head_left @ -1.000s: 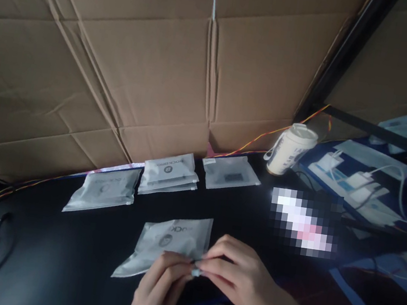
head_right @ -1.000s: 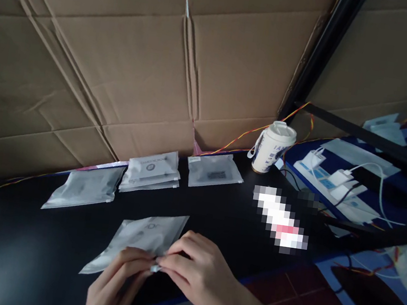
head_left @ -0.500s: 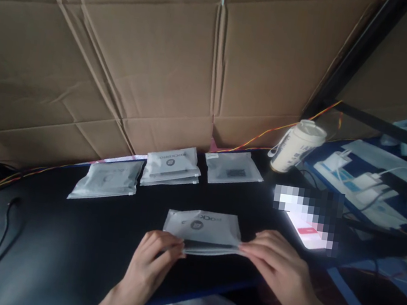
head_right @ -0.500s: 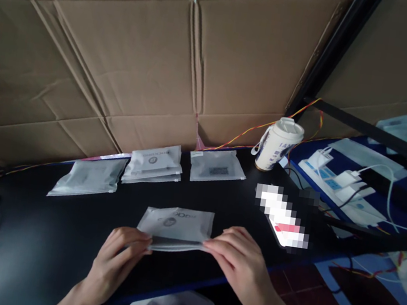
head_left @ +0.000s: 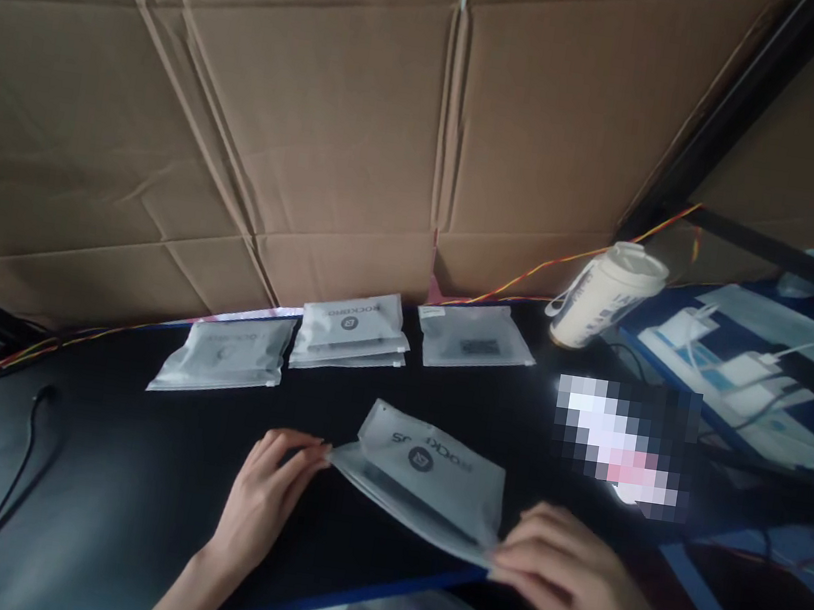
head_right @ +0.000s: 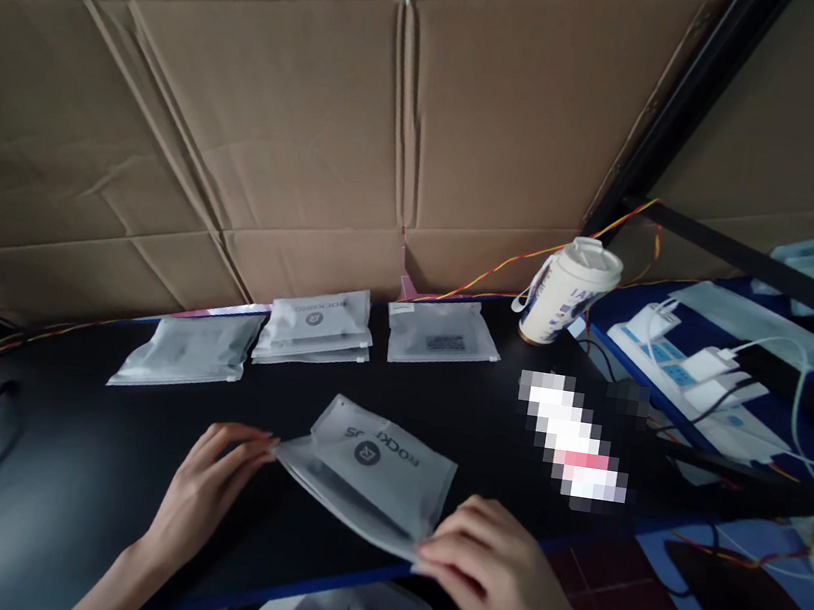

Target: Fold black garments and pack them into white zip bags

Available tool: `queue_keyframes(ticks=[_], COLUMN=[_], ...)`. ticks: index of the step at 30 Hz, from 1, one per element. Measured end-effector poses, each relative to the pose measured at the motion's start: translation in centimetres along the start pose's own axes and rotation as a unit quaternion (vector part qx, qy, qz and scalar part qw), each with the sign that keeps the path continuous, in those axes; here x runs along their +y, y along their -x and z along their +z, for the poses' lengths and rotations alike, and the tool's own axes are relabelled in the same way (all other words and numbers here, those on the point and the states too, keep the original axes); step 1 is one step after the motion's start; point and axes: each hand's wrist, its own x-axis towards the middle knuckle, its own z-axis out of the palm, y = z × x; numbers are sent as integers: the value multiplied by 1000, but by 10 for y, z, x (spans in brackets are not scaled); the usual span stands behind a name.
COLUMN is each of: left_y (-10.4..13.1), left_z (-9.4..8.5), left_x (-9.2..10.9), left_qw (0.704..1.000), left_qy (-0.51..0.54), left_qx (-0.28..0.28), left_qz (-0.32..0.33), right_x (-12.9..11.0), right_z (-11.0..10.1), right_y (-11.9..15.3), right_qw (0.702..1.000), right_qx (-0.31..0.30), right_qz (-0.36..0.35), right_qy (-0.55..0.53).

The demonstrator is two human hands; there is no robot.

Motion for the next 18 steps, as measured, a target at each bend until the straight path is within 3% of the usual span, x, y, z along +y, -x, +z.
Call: queue_keyframes(ticks=[2, 4, 6, 11, 15, 18], left_y=[-8, -12, -11, -2, 0, 0], left_z=[4, 7, 9, 13, 19, 25], left_x=[-4, -6, -4, 14, 33, 44], left_qw=[999, 994, 988, 969, 962, 960], left_qy=[-15, -20, -8, 36, 68, 67], left_qx=[-4, -15, -36, -107, -131, -111], left_qz=[-51, -102, -147, -219, -229, -247], right_x=[-10, -13, -9, 25, 40, 37], right_z=[9, 20, 30, 53, 69, 75], right_y=[-5, -13, -24, -60, -79, -84], right_qw=[997, 994, 994, 986, 963, 960], right_qx=[-71, -97, -76, 55, 33, 33], right_qz=[3, 21, 50, 158, 265, 277], right_qy=[-27, -50, -54, 22, 28, -32])
